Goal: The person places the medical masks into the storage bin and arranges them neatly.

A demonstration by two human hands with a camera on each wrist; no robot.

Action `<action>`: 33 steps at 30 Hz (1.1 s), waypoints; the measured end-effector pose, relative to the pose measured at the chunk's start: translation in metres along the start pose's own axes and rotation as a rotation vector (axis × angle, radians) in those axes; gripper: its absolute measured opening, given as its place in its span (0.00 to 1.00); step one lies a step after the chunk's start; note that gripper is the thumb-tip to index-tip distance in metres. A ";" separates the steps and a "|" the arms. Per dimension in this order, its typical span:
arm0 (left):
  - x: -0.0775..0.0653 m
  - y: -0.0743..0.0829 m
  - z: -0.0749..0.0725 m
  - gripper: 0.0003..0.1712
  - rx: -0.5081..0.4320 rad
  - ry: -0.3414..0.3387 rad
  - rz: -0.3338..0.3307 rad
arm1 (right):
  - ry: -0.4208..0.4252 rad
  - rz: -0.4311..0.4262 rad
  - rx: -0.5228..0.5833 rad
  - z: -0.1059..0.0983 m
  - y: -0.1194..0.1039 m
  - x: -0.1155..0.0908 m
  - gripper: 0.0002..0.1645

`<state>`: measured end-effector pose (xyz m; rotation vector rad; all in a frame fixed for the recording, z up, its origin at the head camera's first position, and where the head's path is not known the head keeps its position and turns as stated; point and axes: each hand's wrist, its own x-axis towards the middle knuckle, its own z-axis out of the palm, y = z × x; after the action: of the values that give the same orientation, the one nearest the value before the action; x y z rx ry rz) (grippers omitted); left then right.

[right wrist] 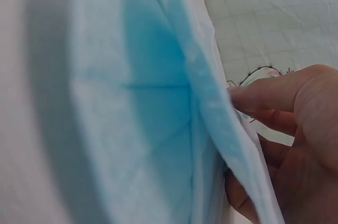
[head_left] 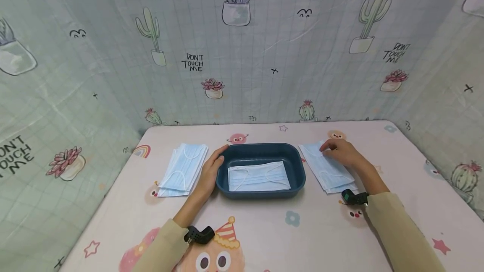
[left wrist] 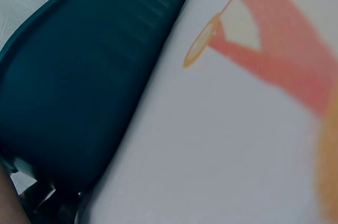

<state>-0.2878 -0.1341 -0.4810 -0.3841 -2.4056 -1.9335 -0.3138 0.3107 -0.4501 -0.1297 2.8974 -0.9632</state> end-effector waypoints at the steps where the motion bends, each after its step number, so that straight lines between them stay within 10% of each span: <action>1: 0.000 0.000 0.000 0.25 -0.001 -0.001 0.000 | -0.001 -0.001 -0.004 0.000 0.001 0.001 0.13; 33: 0.008 0.006 0.000 0.27 0.022 -0.021 -0.034 | -0.001 0.033 -0.008 0.000 0.001 0.008 0.14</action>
<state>-0.2941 -0.1313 -0.4739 -0.3666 -2.4600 -1.9243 -0.3224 0.3110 -0.4512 -0.0830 2.8933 -0.9456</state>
